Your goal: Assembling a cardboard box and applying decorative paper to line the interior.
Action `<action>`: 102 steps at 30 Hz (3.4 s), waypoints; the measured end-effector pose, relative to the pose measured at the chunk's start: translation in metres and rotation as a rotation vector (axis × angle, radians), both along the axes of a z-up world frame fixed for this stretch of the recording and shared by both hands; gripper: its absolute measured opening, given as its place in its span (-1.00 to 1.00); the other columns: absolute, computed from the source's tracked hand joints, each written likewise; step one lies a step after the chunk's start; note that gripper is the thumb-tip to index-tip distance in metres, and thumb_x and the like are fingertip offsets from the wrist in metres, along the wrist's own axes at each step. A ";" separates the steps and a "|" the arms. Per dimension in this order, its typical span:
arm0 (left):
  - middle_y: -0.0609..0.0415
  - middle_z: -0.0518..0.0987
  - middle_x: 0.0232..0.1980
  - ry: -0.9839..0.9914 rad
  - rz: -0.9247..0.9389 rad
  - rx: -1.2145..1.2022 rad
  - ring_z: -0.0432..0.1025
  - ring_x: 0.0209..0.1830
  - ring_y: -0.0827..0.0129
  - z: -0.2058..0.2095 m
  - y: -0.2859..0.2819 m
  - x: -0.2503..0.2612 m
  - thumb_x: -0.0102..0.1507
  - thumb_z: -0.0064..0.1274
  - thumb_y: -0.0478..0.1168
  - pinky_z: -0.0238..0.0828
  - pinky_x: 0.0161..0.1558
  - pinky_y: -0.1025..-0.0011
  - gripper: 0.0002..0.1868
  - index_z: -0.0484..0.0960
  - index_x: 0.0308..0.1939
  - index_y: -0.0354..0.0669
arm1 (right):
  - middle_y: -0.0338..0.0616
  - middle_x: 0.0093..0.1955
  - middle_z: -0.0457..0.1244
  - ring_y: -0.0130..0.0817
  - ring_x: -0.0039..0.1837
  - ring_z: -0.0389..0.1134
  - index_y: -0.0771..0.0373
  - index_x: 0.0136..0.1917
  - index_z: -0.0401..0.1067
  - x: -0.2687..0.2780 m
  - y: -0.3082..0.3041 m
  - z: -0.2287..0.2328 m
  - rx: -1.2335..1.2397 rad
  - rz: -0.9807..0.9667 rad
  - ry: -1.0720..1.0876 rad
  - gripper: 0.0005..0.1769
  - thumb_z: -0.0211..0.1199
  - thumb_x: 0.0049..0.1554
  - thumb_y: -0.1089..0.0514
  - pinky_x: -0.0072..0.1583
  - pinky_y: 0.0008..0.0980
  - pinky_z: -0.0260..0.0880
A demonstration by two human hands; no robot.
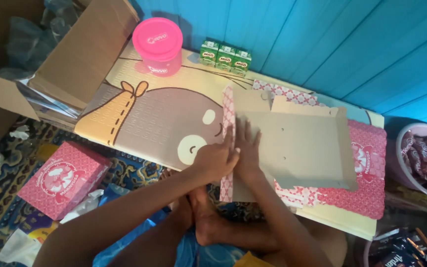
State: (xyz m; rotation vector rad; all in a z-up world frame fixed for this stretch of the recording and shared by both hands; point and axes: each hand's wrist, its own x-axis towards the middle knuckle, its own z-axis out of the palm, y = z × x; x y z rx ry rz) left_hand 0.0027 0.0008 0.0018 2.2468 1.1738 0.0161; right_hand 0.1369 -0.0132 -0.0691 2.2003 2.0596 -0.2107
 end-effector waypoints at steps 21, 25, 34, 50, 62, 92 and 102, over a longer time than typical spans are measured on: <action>-0.26 0.68 -0.33 -0.081 0.025 0.044 0.65 -0.26 -0.14 0.002 0.007 0.002 0.37 -0.38 0.10 0.54 -0.16 0.01 -0.19 0.01 0.56 -0.39 | -0.20 0.75 -0.23 -0.06 0.72 -0.25 -0.07 0.65 0.02 -0.001 0.008 -0.020 0.250 -0.018 -0.118 -0.25 0.03 0.21 0.08 0.55 0.26 -0.22; -0.07 0.63 -0.47 -0.045 0.052 0.046 0.63 -0.39 -0.08 -0.025 0.007 -0.003 0.36 -0.41 0.18 0.53 -0.30 0.03 -0.16 -0.04 0.57 -0.29 | -0.08 0.72 -0.17 0.04 0.71 -0.22 -0.02 0.61 0.10 0.018 0.017 -0.033 0.288 -0.018 0.084 -0.32 0.03 0.23 0.10 0.53 0.38 -0.19; -0.01 0.66 -0.47 0.023 0.088 -0.007 0.64 -0.35 -0.08 -0.013 0.008 -0.006 0.36 -0.47 0.23 0.55 -0.27 0.01 -0.26 0.20 0.44 -0.21 | -0.03 0.71 -0.18 0.11 0.70 -0.21 -0.11 0.62 0.06 -0.002 -0.036 -0.026 0.253 -0.051 0.090 -0.28 0.03 0.20 -0.02 0.53 0.40 -0.19; -0.27 0.69 -0.24 0.053 0.038 0.001 0.63 -0.11 -0.18 -0.006 0.006 0.000 0.37 -0.51 0.25 0.52 -0.03 -0.04 -0.16 -0.05 0.59 -0.20 | -0.15 0.77 -0.35 -0.01 0.74 -0.39 -0.13 0.65 -0.04 -0.001 -0.040 -0.036 0.243 -0.048 0.024 -0.31 -0.11 0.27 0.01 0.57 0.26 -0.32; -0.23 0.68 -0.36 0.020 0.003 0.028 0.63 -0.24 -0.19 -0.014 -0.016 -0.006 0.35 -0.45 0.18 0.52 -0.07 -0.12 -0.13 -0.03 0.55 -0.44 | -0.07 0.74 -0.29 0.06 0.72 -0.32 -0.08 0.66 -0.06 -0.001 -0.039 -0.026 0.242 -0.036 0.087 -0.22 0.02 0.21 -0.02 0.55 0.32 -0.29; -0.32 0.68 -0.26 0.062 -0.097 -0.046 0.62 -0.16 -0.21 -0.019 -0.023 0.003 0.37 -0.43 0.20 0.52 -0.08 -0.10 -0.13 -0.11 0.52 -0.44 | -0.07 0.77 -0.40 0.06 0.73 -0.40 0.07 0.67 -0.09 -0.008 -0.063 -0.013 0.172 0.021 -0.122 0.01 0.25 0.05 -0.06 0.55 0.25 -0.30; -0.23 0.45 0.08 -0.087 0.075 0.036 0.44 0.18 -0.21 -0.029 0.041 -0.012 0.35 -0.25 0.26 0.50 0.07 -0.05 -0.31 0.38 0.18 -0.34 | -0.01 0.56 -0.05 0.11 0.57 0.01 -0.06 0.60 0.05 0.037 0.059 -0.011 0.043 -0.042 0.023 -0.28 0.03 0.24 -0.22 0.28 0.08 0.24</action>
